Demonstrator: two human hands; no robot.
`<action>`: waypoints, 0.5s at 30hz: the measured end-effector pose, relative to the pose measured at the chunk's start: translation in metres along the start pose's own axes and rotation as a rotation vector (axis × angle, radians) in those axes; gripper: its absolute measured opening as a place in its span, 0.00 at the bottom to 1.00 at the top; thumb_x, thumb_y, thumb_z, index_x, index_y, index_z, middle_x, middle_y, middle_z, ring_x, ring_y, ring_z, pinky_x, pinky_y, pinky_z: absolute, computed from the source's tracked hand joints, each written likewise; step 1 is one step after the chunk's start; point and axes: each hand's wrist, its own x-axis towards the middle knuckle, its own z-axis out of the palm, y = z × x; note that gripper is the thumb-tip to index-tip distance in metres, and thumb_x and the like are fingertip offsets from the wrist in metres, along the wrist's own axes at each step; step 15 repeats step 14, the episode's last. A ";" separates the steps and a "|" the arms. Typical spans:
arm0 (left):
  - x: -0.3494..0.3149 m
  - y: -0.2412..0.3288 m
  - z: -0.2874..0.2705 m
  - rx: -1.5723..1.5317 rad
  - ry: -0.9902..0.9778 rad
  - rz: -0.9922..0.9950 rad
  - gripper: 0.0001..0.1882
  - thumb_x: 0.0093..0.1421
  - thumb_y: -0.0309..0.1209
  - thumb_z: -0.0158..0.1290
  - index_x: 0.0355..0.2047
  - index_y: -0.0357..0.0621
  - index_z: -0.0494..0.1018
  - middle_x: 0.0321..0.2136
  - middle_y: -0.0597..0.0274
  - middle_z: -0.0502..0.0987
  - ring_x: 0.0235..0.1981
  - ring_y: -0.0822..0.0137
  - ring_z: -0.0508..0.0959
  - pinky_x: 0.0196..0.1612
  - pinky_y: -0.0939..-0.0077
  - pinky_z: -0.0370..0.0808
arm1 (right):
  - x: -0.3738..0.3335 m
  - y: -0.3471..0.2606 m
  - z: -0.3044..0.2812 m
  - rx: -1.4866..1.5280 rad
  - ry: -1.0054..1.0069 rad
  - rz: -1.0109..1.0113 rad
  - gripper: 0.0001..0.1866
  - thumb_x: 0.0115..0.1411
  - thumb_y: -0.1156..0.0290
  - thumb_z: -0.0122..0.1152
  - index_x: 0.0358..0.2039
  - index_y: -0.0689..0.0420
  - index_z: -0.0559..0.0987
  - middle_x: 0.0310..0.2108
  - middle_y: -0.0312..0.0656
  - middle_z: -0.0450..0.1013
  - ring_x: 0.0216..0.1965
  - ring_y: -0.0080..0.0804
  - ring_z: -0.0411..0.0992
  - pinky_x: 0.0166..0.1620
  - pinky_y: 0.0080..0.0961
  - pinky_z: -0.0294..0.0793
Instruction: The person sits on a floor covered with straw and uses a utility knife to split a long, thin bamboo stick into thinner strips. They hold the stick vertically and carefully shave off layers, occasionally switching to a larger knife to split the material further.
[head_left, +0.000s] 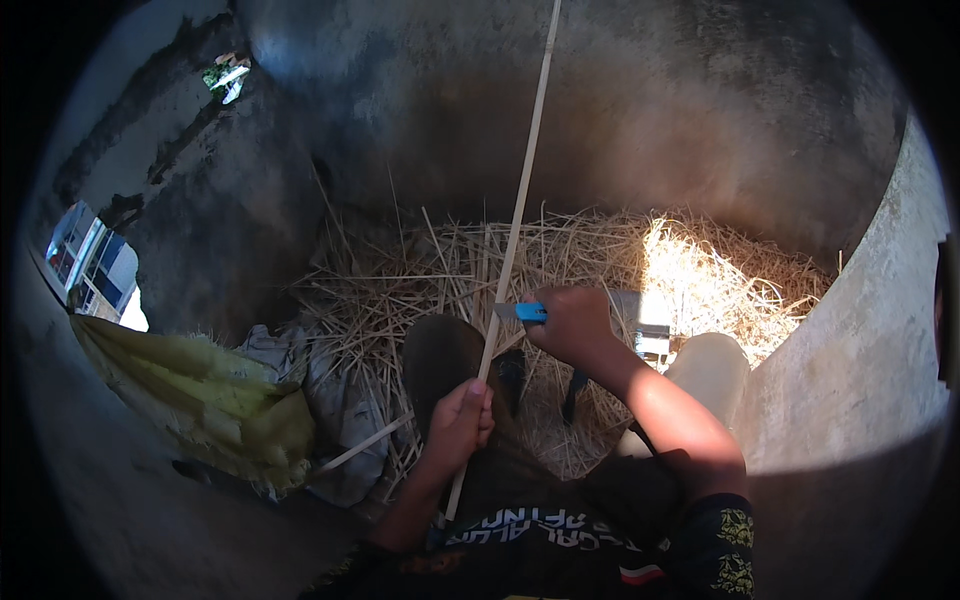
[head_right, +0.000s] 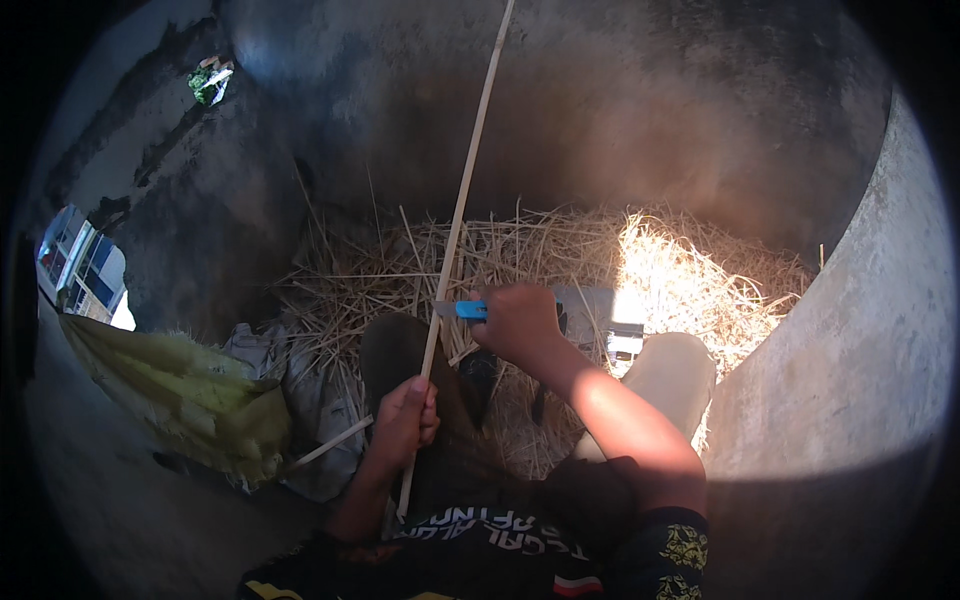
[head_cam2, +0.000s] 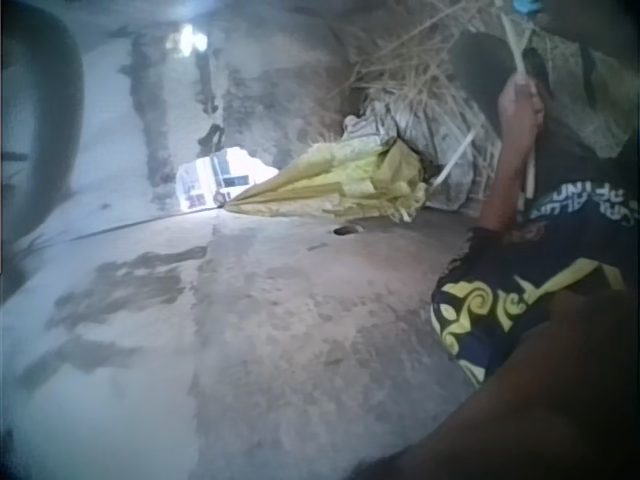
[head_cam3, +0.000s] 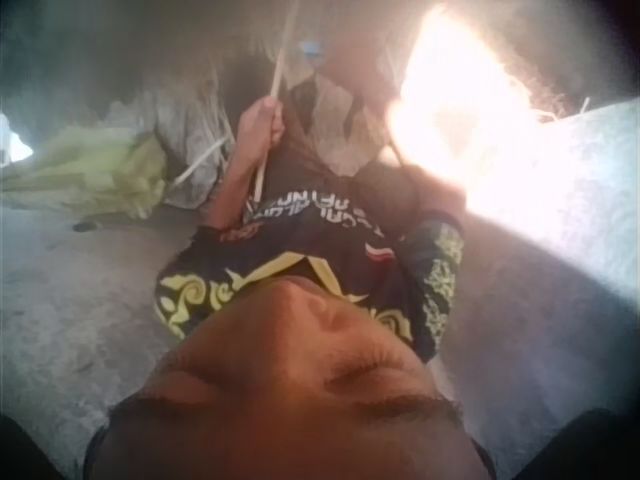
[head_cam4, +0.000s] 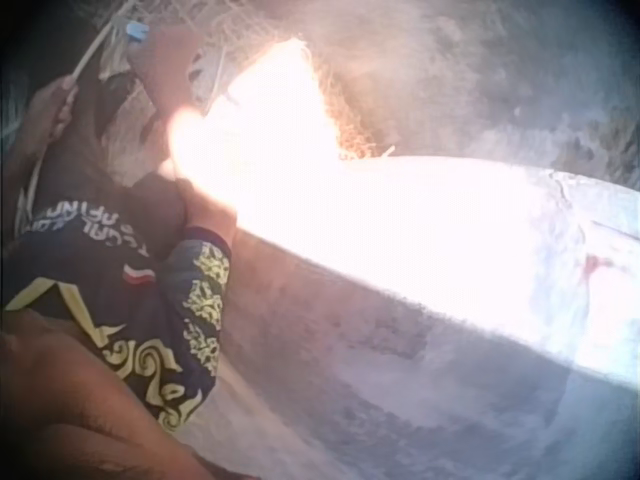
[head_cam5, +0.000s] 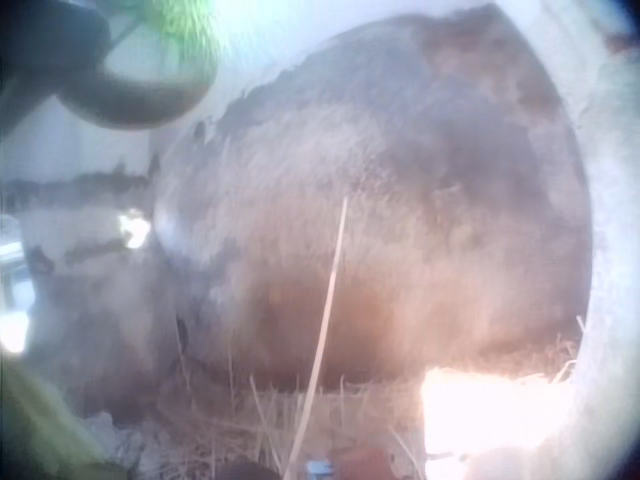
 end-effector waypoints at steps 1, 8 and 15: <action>0.001 0.003 0.001 -0.003 -0.005 -0.009 0.19 0.73 0.47 0.39 0.29 0.48 0.62 0.15 0.75 0.55 0.11 0.82 0.53 0.14 0.84 0.49 | 0.001 -0.002 0.002 0.010 0.024 -0.007 0.14 0.52 0.60 0.64 0.16 0.53 0.76 0.18 0.44 0.74 0.19 0.43 0.75 0.25 0.39 0.73; 0.019 0.010 0.020 0.255 0.065 0.155 0.20 0.73 0.46 0.39 0.29 0.46 0.63 0.15 0.74 0.59 0.12 0.81 0.58 0.15 0.83 0.55 | 0.001 -0.007 0.006 -0.033 0.111 -0.113 0.14 0.54 0.63 0.63 0.15 0.54 0.75 0.15 0.43 0.73 0.16 0.43 0.74 0.20 0.39 0.72; 0.016 0.011 0.032 0.568 0.121 0.323 0.20 0.73 0.45 0.40 0.29 0.44 0.65 0.16 0.70 0.65 0.14 0.79 0.65 0.19 0.81 0.63 | 0.016 0.010 0.003 -0.203 0.302 -0.002 0.11 0.57 0.66 0.63 0.19 0.54 0.78 0.11 0.39 0.72 0.13 0.41 0.73 0.16 0.35 0.71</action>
